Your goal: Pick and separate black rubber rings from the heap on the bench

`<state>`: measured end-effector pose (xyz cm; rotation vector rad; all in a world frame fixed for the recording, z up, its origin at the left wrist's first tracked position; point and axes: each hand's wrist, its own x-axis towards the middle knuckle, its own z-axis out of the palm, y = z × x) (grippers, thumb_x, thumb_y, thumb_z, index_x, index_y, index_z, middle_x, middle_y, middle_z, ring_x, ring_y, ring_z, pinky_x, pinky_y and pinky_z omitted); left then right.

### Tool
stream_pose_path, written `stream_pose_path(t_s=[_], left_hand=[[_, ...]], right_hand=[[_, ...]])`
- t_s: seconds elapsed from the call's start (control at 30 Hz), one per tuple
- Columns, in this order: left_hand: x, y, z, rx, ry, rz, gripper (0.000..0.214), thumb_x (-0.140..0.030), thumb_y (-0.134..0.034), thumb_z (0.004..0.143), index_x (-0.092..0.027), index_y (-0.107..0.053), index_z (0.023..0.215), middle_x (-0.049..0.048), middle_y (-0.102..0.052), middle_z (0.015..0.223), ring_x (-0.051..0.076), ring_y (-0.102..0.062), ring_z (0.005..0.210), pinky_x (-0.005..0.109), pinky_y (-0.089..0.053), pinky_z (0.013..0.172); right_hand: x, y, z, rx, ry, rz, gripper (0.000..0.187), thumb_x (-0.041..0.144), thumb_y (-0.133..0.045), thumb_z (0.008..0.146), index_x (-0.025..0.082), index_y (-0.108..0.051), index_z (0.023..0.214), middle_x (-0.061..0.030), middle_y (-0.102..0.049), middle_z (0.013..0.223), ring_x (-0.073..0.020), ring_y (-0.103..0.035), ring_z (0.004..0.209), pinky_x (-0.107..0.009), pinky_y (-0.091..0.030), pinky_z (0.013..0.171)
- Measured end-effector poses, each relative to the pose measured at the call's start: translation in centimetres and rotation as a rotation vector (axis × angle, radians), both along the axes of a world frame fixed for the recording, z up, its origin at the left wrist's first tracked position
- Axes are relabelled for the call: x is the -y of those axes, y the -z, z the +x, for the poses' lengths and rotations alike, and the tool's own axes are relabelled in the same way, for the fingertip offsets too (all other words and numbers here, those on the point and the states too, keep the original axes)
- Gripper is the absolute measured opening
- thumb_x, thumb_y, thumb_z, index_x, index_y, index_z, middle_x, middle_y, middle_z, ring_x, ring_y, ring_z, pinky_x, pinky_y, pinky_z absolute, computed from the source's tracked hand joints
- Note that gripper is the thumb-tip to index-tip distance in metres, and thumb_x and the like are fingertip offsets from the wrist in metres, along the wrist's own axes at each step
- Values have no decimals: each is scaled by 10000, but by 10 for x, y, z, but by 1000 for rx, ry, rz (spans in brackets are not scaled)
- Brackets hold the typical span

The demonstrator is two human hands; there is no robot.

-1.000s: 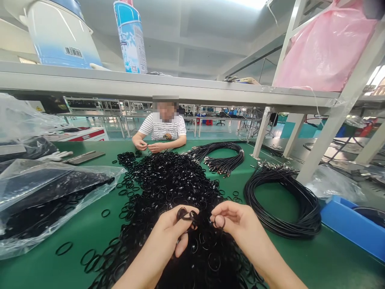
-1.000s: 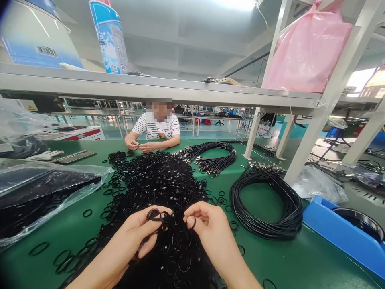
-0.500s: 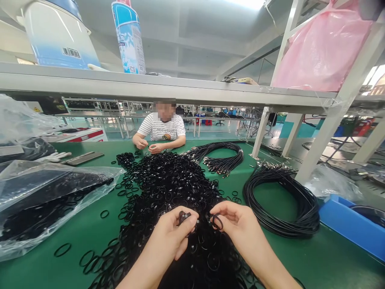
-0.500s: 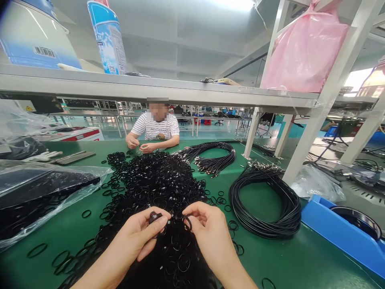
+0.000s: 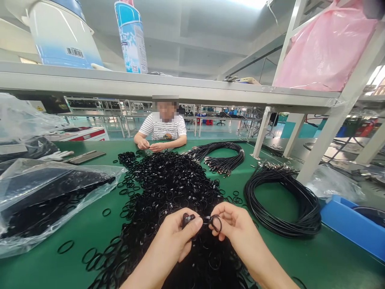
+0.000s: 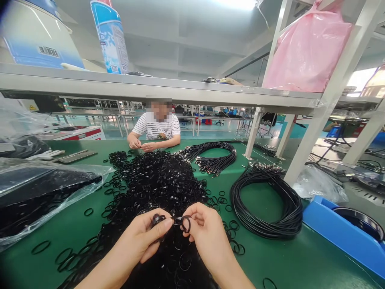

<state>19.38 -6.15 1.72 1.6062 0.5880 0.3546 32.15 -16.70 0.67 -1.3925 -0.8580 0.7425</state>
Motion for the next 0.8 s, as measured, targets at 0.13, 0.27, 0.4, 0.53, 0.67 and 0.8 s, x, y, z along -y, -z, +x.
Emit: stream_pose_path(t_s=[0.13,0.27,0.4,0.53,0.67,0.8], left_hand=[[0,2,1,-10,24,8,252,-402,-516,862,-168,-511,769,-115,-317,512,7,-243,339,165,-126,354],[1,-1,2,-12,37,14,232,-383,-488,878,-174,-493,778,-107,-333,551,8,-240,351,175,-121,360],[1,-6,-1,-11,3,26,260,-386,-478,884,-181,-447,728,-112,-272,554,14,-224,379,181,-127,382],[0,-9,-4,14,5,8,281,-393,-467,888,-174,-440,713,-97,-309,615,9,-238,399,191,-135,400],[1,-10,-5,31,19,-24,286,-388,-470,888,-170,-445,704,-94,-322,625,8,-233,405,196,-137,410],[1,-12,-4,5,30,-18,277,-371,-471,886,-169,-452,698,-91,-331,621,7,-238,393,205,-124,408]], right_hand=[[0,0,0,-136,-70,31,99,227,-629,756,153,-568,731,11,-578,699,-98,-506,623,-218,-391,591],[-2,3,4,-215,-117,89,132,254,-637,755,152,-558,785,1,-591,663,-126,-552,632,-229,-400,581],[-2,10,13,117,7,3,100,162,-486,813,195,-576,840,17,-595,675,-141,-572,637,-256,-411,594],[2,11,16,618,18,-144,328,0,-407,737,237,-632,762,30,-630,774,-147,-567,754,-280,-406,710],[4,7,14,831,57,-166,361,-46,-446,667,245,-653,717,30,-622,819,-157,-557,836,-273,-401,741],[2,7,16,765,27,-172,322,-11,-488,695,233,-699,689,21,-663,756,-134,-602,719,-245,-435,675]])
